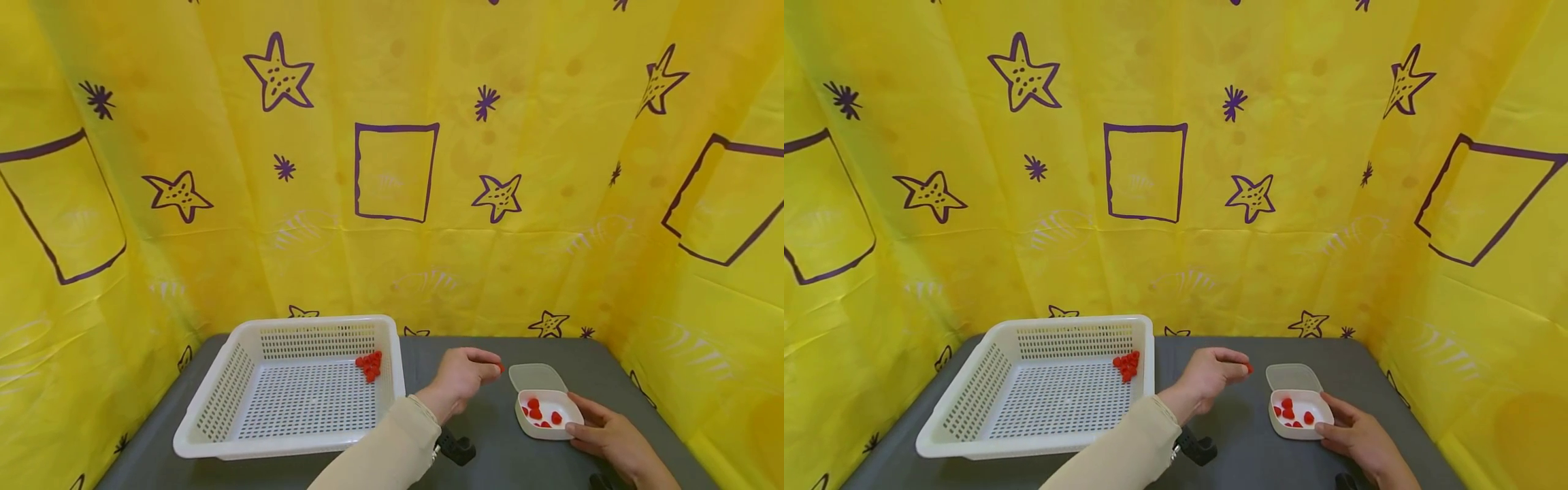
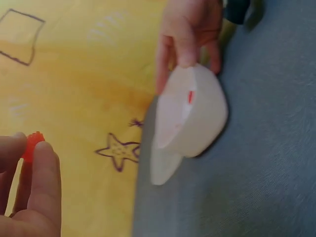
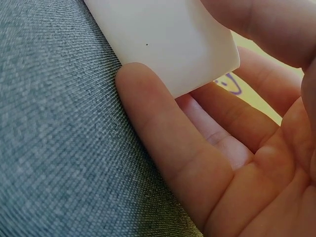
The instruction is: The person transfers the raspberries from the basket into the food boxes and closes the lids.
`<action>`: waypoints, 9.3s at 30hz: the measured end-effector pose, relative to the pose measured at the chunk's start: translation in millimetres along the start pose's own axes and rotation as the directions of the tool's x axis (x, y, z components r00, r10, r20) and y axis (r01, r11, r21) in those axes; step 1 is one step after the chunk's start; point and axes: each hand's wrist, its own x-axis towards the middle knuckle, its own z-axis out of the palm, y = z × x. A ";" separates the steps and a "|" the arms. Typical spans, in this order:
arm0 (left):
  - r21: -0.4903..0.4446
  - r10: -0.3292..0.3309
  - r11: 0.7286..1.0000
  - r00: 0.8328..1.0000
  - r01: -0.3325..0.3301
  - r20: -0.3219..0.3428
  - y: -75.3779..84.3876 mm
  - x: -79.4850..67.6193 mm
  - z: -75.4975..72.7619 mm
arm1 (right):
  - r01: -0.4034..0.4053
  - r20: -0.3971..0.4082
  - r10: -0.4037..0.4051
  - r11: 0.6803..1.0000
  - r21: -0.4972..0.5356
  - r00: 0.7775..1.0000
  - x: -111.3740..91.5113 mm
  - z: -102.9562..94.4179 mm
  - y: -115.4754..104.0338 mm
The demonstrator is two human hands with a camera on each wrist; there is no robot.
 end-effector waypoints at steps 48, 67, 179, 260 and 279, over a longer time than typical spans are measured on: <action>0.079 -0.013 0.997 0.998 0.017 -0.053 -61.1 2.6 67.7 | 0.050 0.057 -0.050 0.999 0.001 0.997 0.0 -3.2 1.4; -0.090 0.253 0.967 0.923 -0.236 0.290 108.6 -20.4 -39.3 | 0.036 0.058 -0.036 0.999 0.006 0.998 -1.1 -6.7 0.5; 0.862 -0.057 0.500 0.989 -0.090 0.137 7.8 19.7 -262.9 | 0.024 0.034 -0.025 0.999 0.023 0.999 -3.4 -0.8 -0.1; -0.041 0.024 0.999 0.977 -0.034 -0.211 -72.0 -8.2 78.6 | 0.077 0.052 -0.077 0.997 0.007 0.996 -1.9 -4.3 4.5; -0.247 -0.027 0.969 0.992 -0.004 -0.121 -30.0 -10.6 69.0 | 0.090 0.063 -0.090 0.996 -0.003 0.994 -1.6 -3.5 2.8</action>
